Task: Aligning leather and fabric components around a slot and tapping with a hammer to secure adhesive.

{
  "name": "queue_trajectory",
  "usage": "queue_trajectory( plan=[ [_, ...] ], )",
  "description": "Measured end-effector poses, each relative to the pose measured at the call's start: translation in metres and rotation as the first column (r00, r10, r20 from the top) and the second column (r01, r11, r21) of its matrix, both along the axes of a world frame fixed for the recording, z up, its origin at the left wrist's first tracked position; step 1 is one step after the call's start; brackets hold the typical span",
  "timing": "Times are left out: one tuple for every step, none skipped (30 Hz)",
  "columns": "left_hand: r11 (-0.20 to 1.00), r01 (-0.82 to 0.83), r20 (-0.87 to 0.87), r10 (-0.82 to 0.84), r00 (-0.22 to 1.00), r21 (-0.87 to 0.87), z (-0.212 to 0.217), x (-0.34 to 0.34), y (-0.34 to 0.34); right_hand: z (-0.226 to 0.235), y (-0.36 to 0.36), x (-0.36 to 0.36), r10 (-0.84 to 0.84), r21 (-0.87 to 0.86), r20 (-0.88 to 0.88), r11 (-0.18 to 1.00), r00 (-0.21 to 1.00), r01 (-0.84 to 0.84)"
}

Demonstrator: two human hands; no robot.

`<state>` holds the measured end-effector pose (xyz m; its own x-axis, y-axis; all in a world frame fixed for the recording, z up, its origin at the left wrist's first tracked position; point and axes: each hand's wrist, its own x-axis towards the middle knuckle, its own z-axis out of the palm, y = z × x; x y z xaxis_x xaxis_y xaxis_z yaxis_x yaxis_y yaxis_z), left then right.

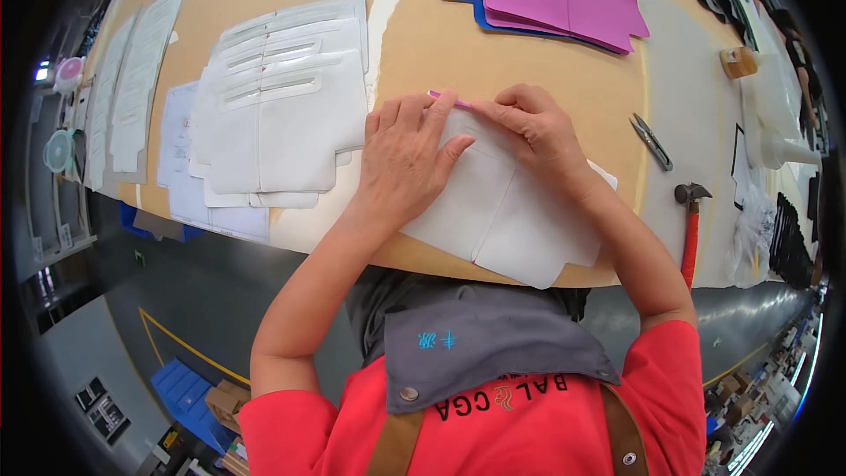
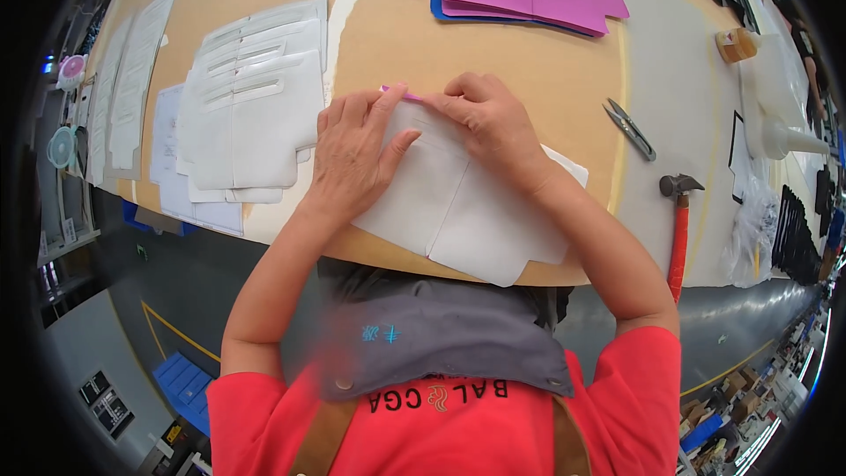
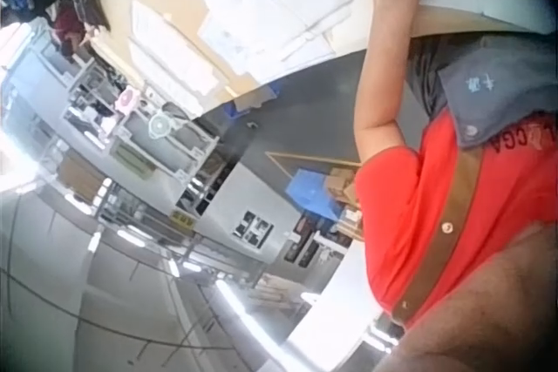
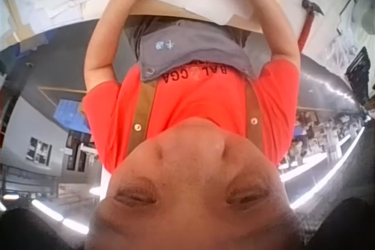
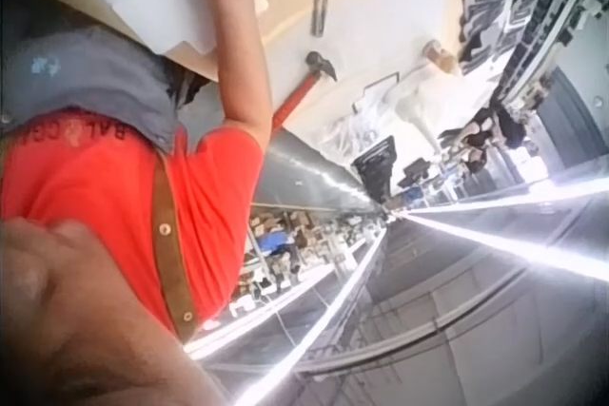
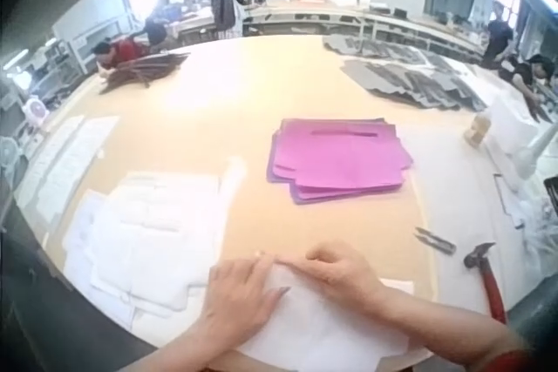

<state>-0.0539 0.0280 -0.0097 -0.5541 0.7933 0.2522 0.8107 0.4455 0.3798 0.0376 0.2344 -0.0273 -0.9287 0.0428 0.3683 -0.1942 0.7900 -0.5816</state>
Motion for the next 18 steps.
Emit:
queue_trajectory(
  plan=[
    [0.999, -0.026, 0.009, 0.026, 1.0, -0.033, 0.0, -0.001, 0.002, -0.001, 0.0, 0.0, 0.0, 0.0, -0.006, 1.0, 1.0, 0.0],
    [0.999, -0.026, 0.003, 0.026, 1.0, -0.033, 0.001, -0.001, 0.003, -0.001, 0.0, 0.0, 0.005, 0.096, -0.02, 0.995, 1.0, -0.003],
    [0.999, -0.016, -0.008, 0.016, 1.0, -0.039, 0.001, -0.001, 0.004, 0.0, 0.0, 0.002, 0.007, 0.192, -0.03, 0.981, 1.0, -0.001],
    [0.999, -0.006, -0.019, 0.005, 1.0, -0.046, 0.001, -0.001, 0.004, 0.0, 0.0, 0.003, 0.004, 0.192, -0.03, 0.981, 1.0, 0.002],
    [0.999, -0.003, -0.019, 0.003, 1.0, -0.046, 0.0, -0.001, 0.005, 0.0, 0.0, 0.003, 0.044, 0.295, -0.074, 0.955, 0.996, -0.02],
    [1.0, 0.014, -0.086, -0.016, 0.996, -0.025, -0.003, -0.001, 0.004, 0.0, 0.0, 0.002, 0.091, 0.393, -0.115, 0.919, 0.989, -0.039],
    [0.999, 0.033, -0.153, -0.033, 0.988, -0.006, -0.005, -0.001, 0.003, 0.0, -0.001, 0.002, 0.093, 0.392, -0.117, 0.919, 0.989, -0.041],
    [1.0, 0.03, -0.154, -0.031, 0.988, -0.007, -0.008, -0.001, 0.002, 0.0, -0.003, 0.002, 0.089, 0.399, -0.14, 0.917, 0.986, -0.026],
    [0.999, 0.05, -0.126, -0.049, 0.991, 0.005, -0.01, 0.0, 0.003, 0.0, -0.004, 0.002, 0.084, 0.408, -0.164, 0.913, 0.983, -0.01],
    [0.997, 0.069, -0.098, -0.067, 0.993, 0.017, -0.011, 0.0, 0.004, -0.002, -0.004, 0.002, 0.084, 0.409, -0.165, 0.912, 0.983, -0.01],
    [0.998, 0.068, -0.099, -0.066, 0.993, 0.018, -0.011, 0.001, 0.003, -0.005, -0.005, 0.003, 0.016, 0.297, -0.144, 0.955, 0.989, 0.028],
    [0.998, 0.063, -0.096, -0.064, 0.993, -0.005, -0.009, 0.003, 0.003, -0.007, -0.005, 0.005, -0.05, 0.18, -0.114, 0.981, 0.992, 0.07],
    [0.998, 0.059, -0.094, -0.061, 0.994, -0.027, -0.007, 0.005, 0.004, -0.005, -0.003, 0.006, -0.049, 0.181, -0.113, 0.981, 0.992, 0.069],
    [0.998, 0.058, -0.093, -0.06, 0.994, -0.026, -0.004, 0.004, 0.004, -0.003, 0.001, 0.009, -0.012, 0.161, -0.077, 0.987, 0.997, 0.024],
    [0.997, 0.067, -0.115, -0.072, 0.991, -0.048, -0.001, 0.004, 0.004, -0.001, 0.003, 0.011, 0.024, 0.138, -0.04, 0.99, 0.999, -0.019],
    [0.995, 0.075, -0.137, -0.084, 0.987, -0.07, 0.0, 0.004, 0.004, -0.001, 0.003, 0.012, 0.023, 0.139, -0.038, 0.99, 0.999, -0.018],
    [0.995, 0.077, -0.136, -0.086, 0.987, -0.069, 0.0, 0.006, 0.003, -0.001, 0.003, 0.012, 0.063, 0.258, -0.063, 0.965, 0.996, -0.045],
    [0.995, 0.082, -0.173, -0.092, 0.981, -0.064, -0.002, 0.006, 0.002, 0.0, 0.003, 0.01, 0.111, 0.375, -0.089, 0.925, 0.99, -0.07]
  ],
)
